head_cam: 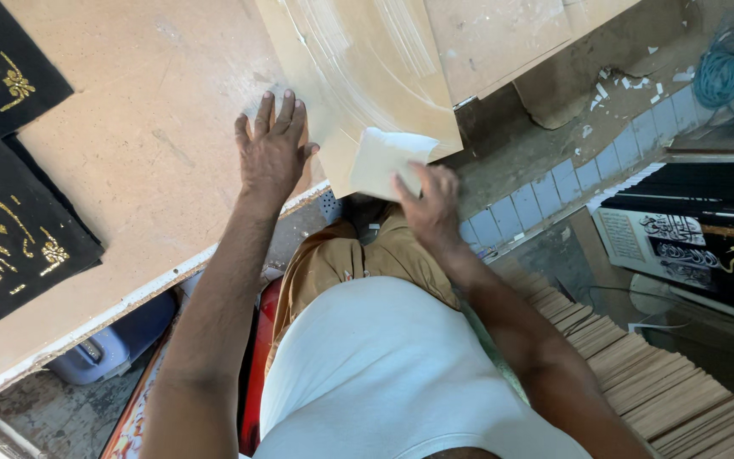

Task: The person spreads white paste onto a cardboard backing sheet using a small flat card, then lays a black fabric banner with gold calligraphy over the pasted area and presses it flat with both hands. They repeat this process for several banners, smoothing each one down on the workbench.

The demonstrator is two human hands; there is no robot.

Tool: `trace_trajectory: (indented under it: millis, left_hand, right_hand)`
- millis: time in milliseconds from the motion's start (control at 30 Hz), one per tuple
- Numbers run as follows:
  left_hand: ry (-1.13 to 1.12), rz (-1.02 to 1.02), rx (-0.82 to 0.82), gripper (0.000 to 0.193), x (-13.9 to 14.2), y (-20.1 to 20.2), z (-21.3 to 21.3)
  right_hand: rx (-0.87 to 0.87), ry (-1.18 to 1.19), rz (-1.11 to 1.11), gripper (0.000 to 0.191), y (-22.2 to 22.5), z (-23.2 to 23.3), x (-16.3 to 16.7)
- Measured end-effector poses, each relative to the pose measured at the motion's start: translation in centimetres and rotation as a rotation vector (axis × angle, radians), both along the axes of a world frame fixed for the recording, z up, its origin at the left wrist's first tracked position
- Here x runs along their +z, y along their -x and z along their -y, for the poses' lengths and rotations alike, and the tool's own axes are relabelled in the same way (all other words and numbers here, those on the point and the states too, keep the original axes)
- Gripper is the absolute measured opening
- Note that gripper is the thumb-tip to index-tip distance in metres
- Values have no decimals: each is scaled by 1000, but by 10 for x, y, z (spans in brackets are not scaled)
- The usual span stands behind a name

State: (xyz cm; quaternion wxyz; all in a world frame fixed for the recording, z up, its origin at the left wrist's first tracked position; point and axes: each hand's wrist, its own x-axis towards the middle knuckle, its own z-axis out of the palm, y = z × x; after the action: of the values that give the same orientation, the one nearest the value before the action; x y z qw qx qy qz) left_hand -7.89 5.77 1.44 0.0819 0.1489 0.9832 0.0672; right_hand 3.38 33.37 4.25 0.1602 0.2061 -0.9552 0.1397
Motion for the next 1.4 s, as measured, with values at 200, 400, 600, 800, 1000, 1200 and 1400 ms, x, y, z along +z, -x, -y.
trace_trajectory:
  millis: [200, 400, 600, 800, 1000, 1200, 1400]
  left_hand:
    - [-6, 0, -19, 73, -8, -1, 5]
    - [-3, -5, -22, 59, -10, -1, 10]
    - [90, -7, -26, 62, -11, 3, 16]
    - [65, 49, -1, 69, -4, 1, 17]
    - [65, 45, -1, 69, -4, 3, 18]
    - [225, 73, -152, 69, 24, -10, -23]
    - [-275, 247, -240, 69, 43, -50, -95]
  right_hand:
    - [119, 67, 74, 35, -28, -11, 17]
    - [-98, 20, 166, 17, 10, 1, 24]
    - [260, 150, 196, 15, 21, 40, 44]
    - [195, 156, 57, 24, 62, 43, 45]
    - [492, 327, 294, 16, -15, 32, 33]
    - [-646, 1535, 613, 26, -32, -52, -7]
    - [-783, 1821, 537, 29, -37, -153, -27]
